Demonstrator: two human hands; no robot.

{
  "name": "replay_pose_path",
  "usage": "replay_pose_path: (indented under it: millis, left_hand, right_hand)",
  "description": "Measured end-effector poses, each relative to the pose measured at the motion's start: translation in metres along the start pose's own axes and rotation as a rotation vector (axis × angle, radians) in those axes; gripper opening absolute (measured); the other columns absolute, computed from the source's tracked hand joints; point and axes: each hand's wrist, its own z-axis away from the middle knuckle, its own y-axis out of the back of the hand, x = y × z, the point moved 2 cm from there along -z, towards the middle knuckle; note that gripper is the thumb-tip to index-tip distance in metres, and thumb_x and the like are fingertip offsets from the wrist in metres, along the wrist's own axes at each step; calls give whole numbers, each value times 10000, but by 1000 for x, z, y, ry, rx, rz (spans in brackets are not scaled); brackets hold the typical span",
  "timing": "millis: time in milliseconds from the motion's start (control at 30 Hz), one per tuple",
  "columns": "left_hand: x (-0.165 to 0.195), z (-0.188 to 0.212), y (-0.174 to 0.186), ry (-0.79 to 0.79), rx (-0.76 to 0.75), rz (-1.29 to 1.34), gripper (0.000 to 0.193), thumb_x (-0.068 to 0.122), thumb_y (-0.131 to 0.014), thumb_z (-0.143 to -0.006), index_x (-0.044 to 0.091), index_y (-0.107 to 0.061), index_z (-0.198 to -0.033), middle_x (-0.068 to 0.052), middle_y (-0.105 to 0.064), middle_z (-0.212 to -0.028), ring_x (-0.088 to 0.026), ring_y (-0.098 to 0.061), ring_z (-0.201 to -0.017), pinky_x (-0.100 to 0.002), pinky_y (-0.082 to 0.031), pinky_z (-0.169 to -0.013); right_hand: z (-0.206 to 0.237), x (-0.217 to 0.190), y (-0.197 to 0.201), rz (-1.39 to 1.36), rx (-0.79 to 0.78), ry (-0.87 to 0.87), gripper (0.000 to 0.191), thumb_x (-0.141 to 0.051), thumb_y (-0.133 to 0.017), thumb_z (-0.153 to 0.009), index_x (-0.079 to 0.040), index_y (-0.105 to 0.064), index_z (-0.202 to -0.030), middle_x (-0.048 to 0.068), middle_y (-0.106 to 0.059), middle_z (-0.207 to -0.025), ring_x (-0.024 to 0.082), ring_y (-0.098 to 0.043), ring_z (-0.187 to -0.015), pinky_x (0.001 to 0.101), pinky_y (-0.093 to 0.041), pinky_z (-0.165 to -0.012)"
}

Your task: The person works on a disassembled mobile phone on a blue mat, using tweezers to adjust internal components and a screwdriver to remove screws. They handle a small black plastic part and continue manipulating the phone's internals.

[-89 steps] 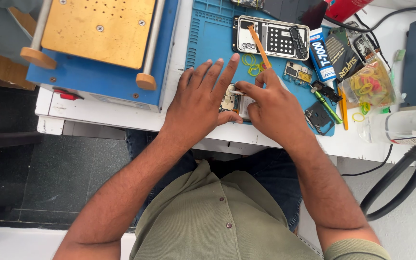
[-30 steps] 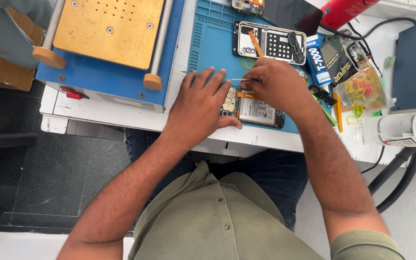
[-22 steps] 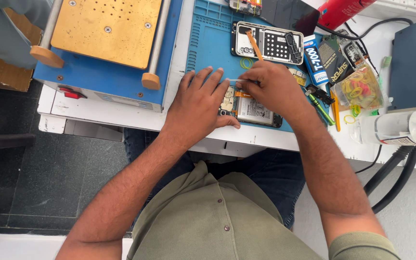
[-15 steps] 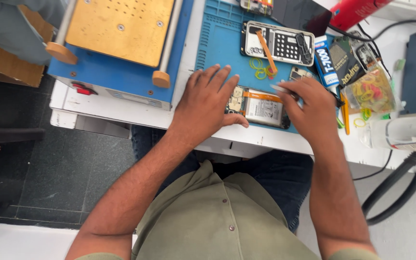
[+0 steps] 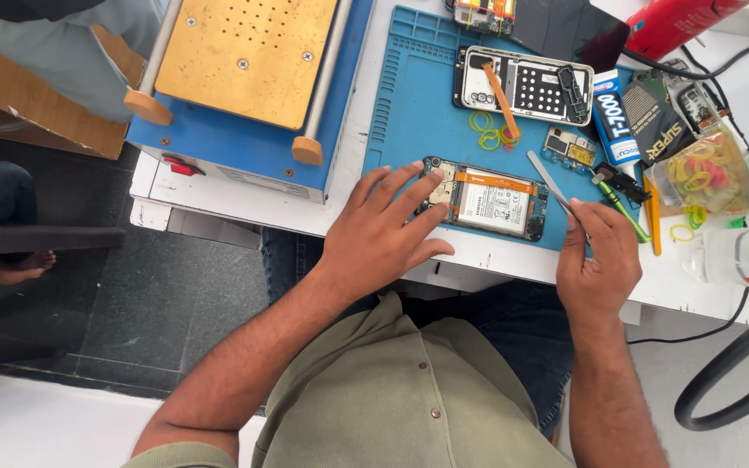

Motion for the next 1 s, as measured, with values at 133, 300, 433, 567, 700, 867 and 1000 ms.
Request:
replay_pose_path:
  millis: [133,300,433,567,700,867,1000]
  left_hand:
    - [0,-1,-1,6,-35,-19,531,605,-722,-912,164,-711,-1208,-68,-543,-1502,-282,-450,-1433,-514,-379,-1195]
    - [0,-3,-1,19,-90,-35,578,653,-688,-901,170,-712,-1219,-82,-528,-1508,-289,-433,-1447,-541,-370,-1192]
    - [0,-4,-1,22,-105,-48,614,676,-668,-890,166,-712,-1230,-103,-517,-1515,-298,-421,-1452,-558,-366,-1182]
    - [-1,-4,-3,32,-123,-47,632,691,-655,-885,168,-707,-1235,-110,-513,-1518,-306,-418,-1452,-561,-365,-1179]
    - [-2,-4,-4,46,-121,-34,634,696,-649,-884,177,-702,-1244,-115,-510,-1520,-316,-415,-1449,-561,-367,-1176]
    - [-2,-3,-5,27,-123,-74,616,684,-637,-900,186,-690,-1258,-114,-524,-1509,-315,-432,-1439,-555,-374,-1171]
    - [-1,-3,-5,22,-170,-66,620,672,-630,-939,173,-658,-1306,-106,-569,-1463,-278,-498,-1393,-532,-388,-1174]
  right_hand:
    - [0,-2,-2,-20,-2,7,195,33,-734,-1081,-25,-730,-1267,139,-708,-1201,274,-705,-1054,338,-573,-881]
    - [1,-6,-3,-30,-20,-24,204,28,-739,-1063,-36,-736,-1256,130,-712,-1189,272,-704,-1061,346,-571,-891]
    - [1,-6,-4,-30,-26,-23,215,21,-748,-1053,-47,-739,-1257,122,-716,-1186,267,-703,-1066,347,-571,-892]
    - [1,-5,-5,-44,-27,-29,223,23,-746,-1054,-47,-736,-1266,119,-713,-1196,256,-704,-1072,338,-573,-887]
    - [3,-5,-5,-51,-36,-46,230,30,-740,-1049,-47,-736,-1265,115,-709,-1201,246,-705,-1066,327,-574,-870]
    - [3,-5,-6,-47,-37,-37,230,37,-733,-1046,-45,-736,-1261,113,-707,-1207,244,-703,-1078,329,-579,-882]
    - [2,-5,-6,-55,-44,-42,221,34,-734,-1054,-43,-736,-1261,112,-710,-1208,236,-705,-1077,323,-580,-877]
